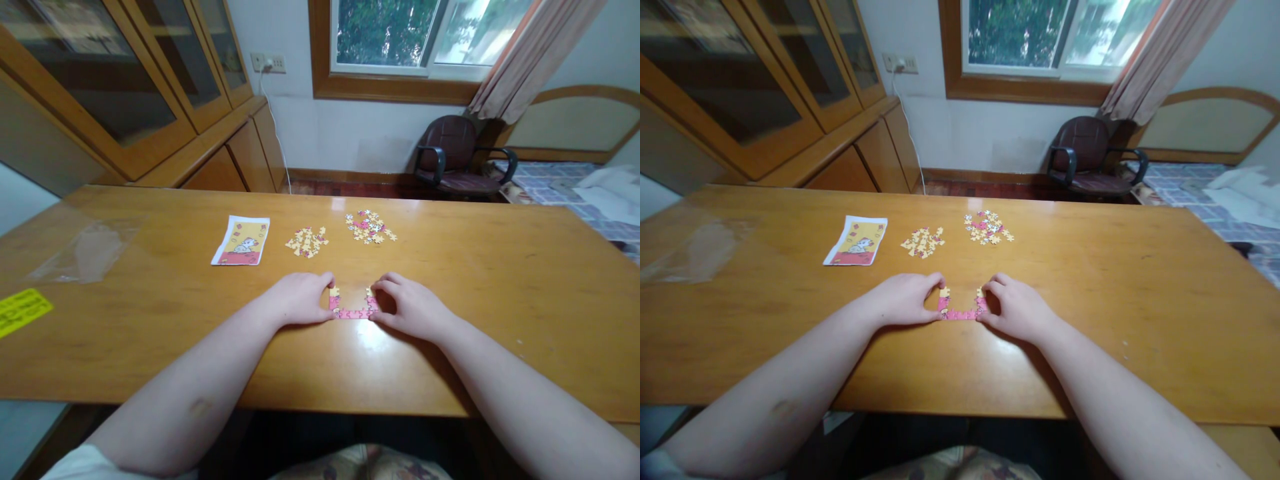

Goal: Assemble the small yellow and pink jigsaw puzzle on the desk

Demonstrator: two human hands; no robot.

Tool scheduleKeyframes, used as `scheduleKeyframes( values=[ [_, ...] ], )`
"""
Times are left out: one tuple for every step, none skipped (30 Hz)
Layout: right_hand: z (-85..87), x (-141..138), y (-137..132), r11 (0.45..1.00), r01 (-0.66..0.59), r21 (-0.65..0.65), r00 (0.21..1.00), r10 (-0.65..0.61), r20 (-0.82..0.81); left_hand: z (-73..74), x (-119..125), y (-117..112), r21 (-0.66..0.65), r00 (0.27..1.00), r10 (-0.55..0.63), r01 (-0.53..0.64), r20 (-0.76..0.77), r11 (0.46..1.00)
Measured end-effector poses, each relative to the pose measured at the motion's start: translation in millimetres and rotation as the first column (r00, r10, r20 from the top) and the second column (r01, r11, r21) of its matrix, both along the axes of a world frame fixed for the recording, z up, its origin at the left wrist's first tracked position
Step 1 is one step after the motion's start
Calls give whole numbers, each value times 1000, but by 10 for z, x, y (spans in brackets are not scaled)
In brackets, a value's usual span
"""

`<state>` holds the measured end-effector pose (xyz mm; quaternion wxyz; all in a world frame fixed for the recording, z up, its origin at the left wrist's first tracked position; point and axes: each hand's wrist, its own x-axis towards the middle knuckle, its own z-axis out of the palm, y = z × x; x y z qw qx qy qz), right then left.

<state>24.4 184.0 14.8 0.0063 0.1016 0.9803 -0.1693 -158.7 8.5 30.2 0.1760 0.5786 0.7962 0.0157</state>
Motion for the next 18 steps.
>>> scheduleKeyframes(
  values=[
    [0, 0, -11, 1000, -7, -2, 1000, 7, -4, 5, 1, -3, -2, 1000, -4, 4, -2, 1000],
    [-2, 1, -22, 1000, -14, -4, 1000, 14, -6, 11, 2, -8, -5, 1000, -7, 7, -2, 1000],
    [-6, 3, -33, 1000, -19, -7, 1000, 19, -9, 16, 3, -14, -11, 1000, -9, 9, -2, 1000],
    [-12, 5, -44, 1000, -24, -11, 1000, 24, -12, 21, 5, -20, -17, 1000, -10, 10, -1, 1000],
    [-18, 9, -56, 999, -30, -16, 999, 29, -14, 25, 8, -28, -24, 1000, -10, 10, 0, 1000],
    [-24, 13, -68, 999, -34, -21, 999, 34, -18, 30, 11, -36, -32, 1000, -10, 10, 0, 999],
    [-29, 17, -81, 999, -38, -26, 999, 38, -22, 35, 15, -44, -39, 1000, -9, 9, -1, 999],
    [-33, 21, -92, 999, -41, -30, 999, 40, -25, 40, 18, -52, -44, 1000, -7, 7, -1, 999],
    [-35, 26, -100, 999, -42, -34, 999, 41, -28, 45, 19, -59, -47, 1000, -5, 5, 2, 999],
    [-36, 29, -104, 998, -40, -40, 999, 39, -32, 49, 17, -64, -45, 1000, -1, 2, 9, 999],
    [-38, 31, -101, 998, -37, -50, 999, 35, -37, 50, 8, -66, -36, 1000, 6, -6, 20, 999],
    [-43, 30, -91, 997, -34, -69, 998, 31, -46, 47, -8, -65, -18, 999, 20, -19, 34, 1000],
    [-52, 25, -74, 995, -31, -99, 998, 25, -60, 39, -34, -60, 10, 998, 41, -41, 51, 999],
    [-69, 16, -50, 989, -20, -143, 997, 9, -82, 22, -70, -50, 49, 995, 69, -73, 69, 996],
    [-94, 1, -22, 980, 4, -198, 994, -26, -110, -4, -118, -35, 101, 991, 105, -113, 82, 988],
    [-126, -18, 9, 965, 40, -260, 986, -80, -145, -42, -176, -17, 160, 985, 146, -160, 91, 974],
    [-165, -43, 40, 941, 96, -325, 971, -161, -179, -90, -242, 5, 230, 978, 188, -205, 96, 951],
    [-207, -72, 69, 907, 168, -386, 941, -265, -212, -148, -314, 28, 311, 969, 232, -249, 89, 917]
  ],
)
